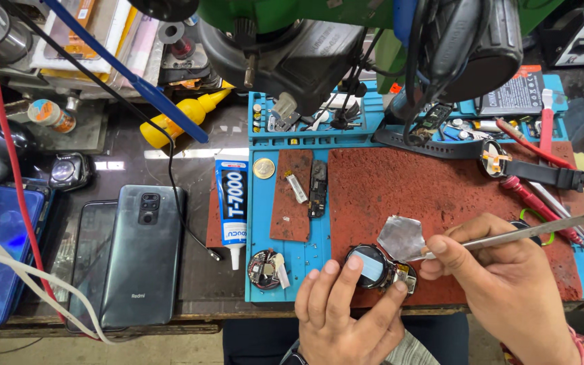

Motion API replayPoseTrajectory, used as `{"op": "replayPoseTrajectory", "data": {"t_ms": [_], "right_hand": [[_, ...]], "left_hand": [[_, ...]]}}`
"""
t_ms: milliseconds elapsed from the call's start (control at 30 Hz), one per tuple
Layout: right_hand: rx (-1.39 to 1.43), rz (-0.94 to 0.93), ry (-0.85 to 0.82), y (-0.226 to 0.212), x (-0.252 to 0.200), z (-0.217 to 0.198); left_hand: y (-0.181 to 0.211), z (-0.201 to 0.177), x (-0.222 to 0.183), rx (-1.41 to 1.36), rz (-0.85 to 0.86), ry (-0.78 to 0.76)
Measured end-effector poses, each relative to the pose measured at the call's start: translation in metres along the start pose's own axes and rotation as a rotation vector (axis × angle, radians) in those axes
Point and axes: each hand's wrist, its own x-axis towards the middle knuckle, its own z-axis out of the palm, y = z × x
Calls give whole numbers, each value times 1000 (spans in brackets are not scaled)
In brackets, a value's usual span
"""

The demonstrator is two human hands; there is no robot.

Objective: The person disassembles a smartwatch, handles internal components including the circuit board and sensor, and uses a metal spatula to separate the internal module from the outer casing.

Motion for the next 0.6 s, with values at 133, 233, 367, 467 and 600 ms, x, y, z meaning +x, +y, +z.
{"op": "replayPoseTrajectory", "data": {"t_ms": [133,233,367,467,600], "right_hand": [[0,-11,-3,1,0,0],[26,-19,-6,3,0,0],[39,0,-1,3,0,0],[34,41,8,2,1,0],[27,25,4,1,1,0]], "left_hand": [[1,0,0,7,-5,-6],[1,0,0,7,-9,-12],[2,0,-1,15,-16,-20],[2,1,-1,11,-11,-3],[3,2,-3,4,-18,-22]]}}
